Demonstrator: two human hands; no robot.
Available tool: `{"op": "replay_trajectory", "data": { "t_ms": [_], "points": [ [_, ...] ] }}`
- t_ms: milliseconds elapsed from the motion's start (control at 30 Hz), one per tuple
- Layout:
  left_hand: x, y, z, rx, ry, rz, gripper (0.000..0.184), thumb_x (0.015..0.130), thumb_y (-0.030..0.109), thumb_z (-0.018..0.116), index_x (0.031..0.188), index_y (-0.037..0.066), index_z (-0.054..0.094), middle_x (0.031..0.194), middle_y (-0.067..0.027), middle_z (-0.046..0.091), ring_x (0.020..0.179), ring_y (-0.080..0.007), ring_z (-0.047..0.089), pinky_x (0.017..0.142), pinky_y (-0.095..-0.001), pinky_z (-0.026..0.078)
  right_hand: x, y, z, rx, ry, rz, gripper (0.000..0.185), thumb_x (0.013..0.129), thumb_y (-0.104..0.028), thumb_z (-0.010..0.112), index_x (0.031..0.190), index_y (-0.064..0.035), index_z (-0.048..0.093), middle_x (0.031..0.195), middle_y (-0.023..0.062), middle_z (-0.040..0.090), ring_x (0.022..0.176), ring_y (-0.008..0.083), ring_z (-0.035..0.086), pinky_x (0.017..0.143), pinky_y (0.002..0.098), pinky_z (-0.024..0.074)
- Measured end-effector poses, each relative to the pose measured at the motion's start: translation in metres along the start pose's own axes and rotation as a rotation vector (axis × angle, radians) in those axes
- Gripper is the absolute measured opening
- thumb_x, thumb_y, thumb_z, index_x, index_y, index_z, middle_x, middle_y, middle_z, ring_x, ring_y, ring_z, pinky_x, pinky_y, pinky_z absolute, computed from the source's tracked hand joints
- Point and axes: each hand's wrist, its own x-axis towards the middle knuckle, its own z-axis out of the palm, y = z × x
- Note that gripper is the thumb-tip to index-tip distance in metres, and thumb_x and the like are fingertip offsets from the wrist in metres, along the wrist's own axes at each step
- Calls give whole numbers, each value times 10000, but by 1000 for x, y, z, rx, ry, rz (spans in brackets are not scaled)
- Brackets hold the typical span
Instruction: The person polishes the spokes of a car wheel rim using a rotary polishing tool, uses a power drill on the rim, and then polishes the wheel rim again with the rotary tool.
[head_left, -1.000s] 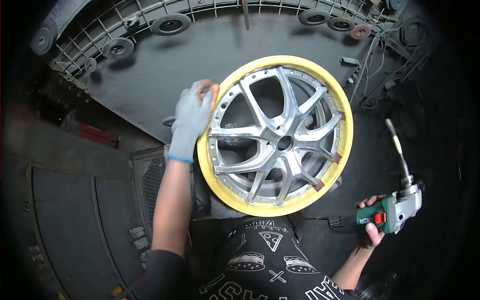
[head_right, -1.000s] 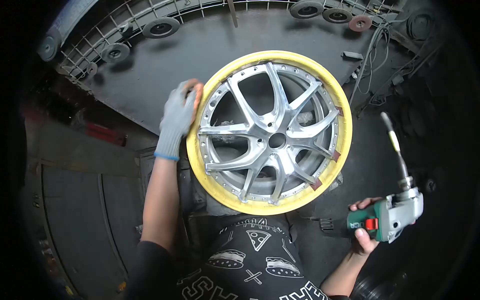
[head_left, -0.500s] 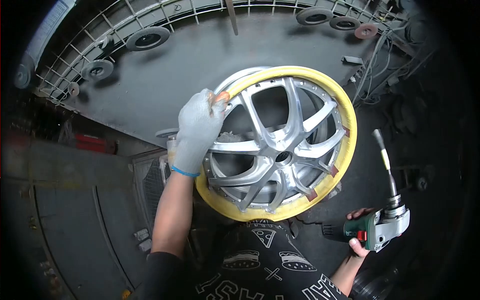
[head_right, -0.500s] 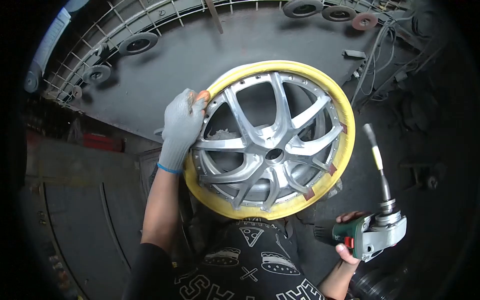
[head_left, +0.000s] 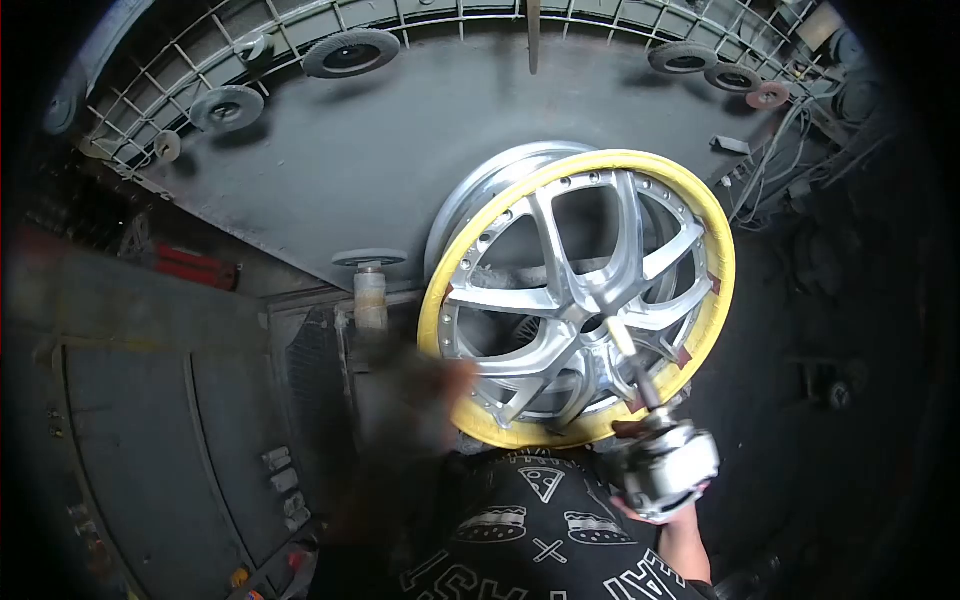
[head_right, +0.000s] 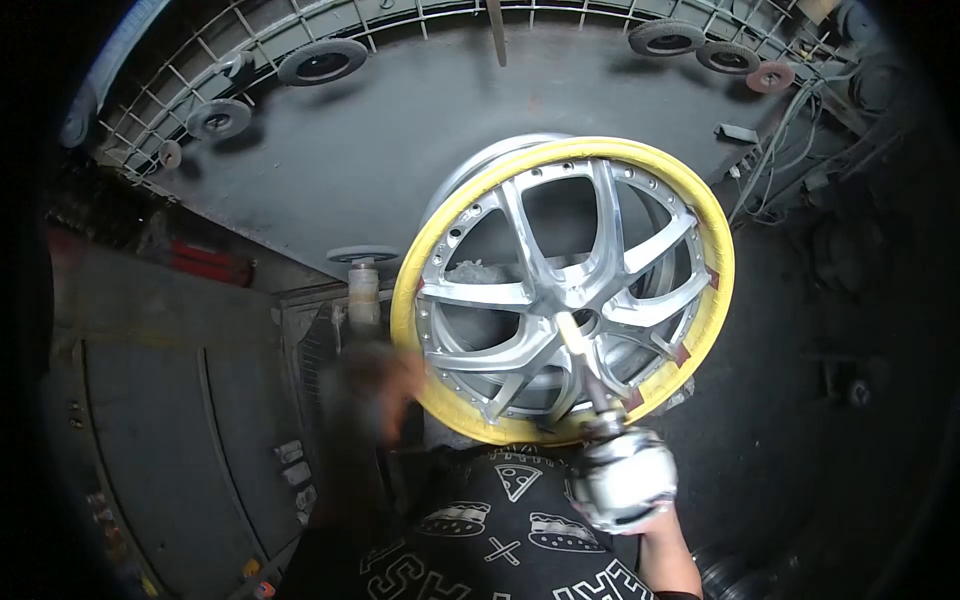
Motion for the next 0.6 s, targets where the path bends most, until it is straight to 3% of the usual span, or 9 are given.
{"op": "replay_trajectory", "data": {
  "t_ms": [33, 100, 133, 167, 233, 300, 400, 500, 600],
  "points": [
    [-14, 9, 3, 36, -222, -85, 353, 956, 264, 641, 1123, -47, 635, 729, -82, 625, 641, -129, 605, 633, -265, 500, 6, 2, 5, -85, 9, -3, 851, 570, -282, 879, 1277, 1, 499, 1174, 163, 622, 1036, 262, 657, 922, 421, 515],
    [-26, 19, 23, -164, -535, -122, 719, 817, 443, 781, 1292, -47, 554, 1002, -161, 660, 878, -232, 673, 786, -355, 541, 19, 6, 14, -257, 26, -6, 822, 515, -362, 887, 1170, 41, 595, 1071, 141, 687, 959, 253, 700, 862, 351, 535],
    [-29, 11, 35, -384, -647, -243, 956, 762, 543, 799, 1415, -48, 429, 1277, -194, 566, 1175, -267, 584, 997, -386, 460, 26, 4, 23, -351, 19, -1, 829, 508, -348, 890, 1177, 42, 593, 1065, 152, 685, 958, 263, 700, 865, 359, 534],
    [-28, 2, 48, -377, -680, -27, 1088, 751, 583, 793, 1487, -44, 293, 1388, -174, 486, 1336, -246, 447, 1101, -377, 351, 31, 4, 33, -445, 13, 5, 837, 501, -334, 893, 1184, 44, 590, 1060, 162, 684, 957, 272, 700, 868, 366, 533],
    [-37, 8, 63, -811, -634, -162, 1159, 742, 590, 797, 1515, -42, 208, 1440, -141, 443, 1372, -217, 388, 1132, -376, 300, 41, 1, 50, -525, 4, -67, 796, 526, -238, 904, 1199, 43, 583, 1070, 179, 672, 947, 309, 699, 872, 380, 534],
    [-43, 5, 67, -1125, -613, -551, 1057, 726, 412, 873, 1509, 12, 286, 1291, -108, 551, 1134, -180, 566, 894, -311, 504, 40, 4, 60, -589, 29, -35, 783, 532, -207, 903, 1193, 53, 573, 1097, 194, 663, 960, 337, 695, 863, 400, 541],
    [-28, 7, 66, -1106, -643, -633, 1011, 711, 195, 891, 1515, 51, 295, 1234, -79, 581, 997, -111, 598, 732, -252, 534, 39, 9, 66, -676, 83, -61, 770, 545, -210, 901, 1186, 55, 567, 1068, 197, 672, 950, 348, 699, 839, 405, 554],
    [-7, 15, 63, -1177, -729, -724, 993, 702, 180, 896, 1501, 52, 321, 1220, -85, 580, 967, -100, 599, 710, -248, 533, 42, 9, 65, -658, 129, -4, 758, 557, -213, 901, 1179, 58, 565, 1037, 189, 686, 927, 336, 710, 817, 393, 564],
    [2, -5, 78, -1194, -796, -811, 913, 708, 203, 883, 1456, 57, 379, 1052, -103, 630, 712, -109, 639, 540, -214, 511, 46, 12, 57, -670, 157, -36, 756, 561, -215, 908, 1185, 44, 567, 1012, 170, 699, 904, 320, 719, 814, 379, 566]
  ]
}}
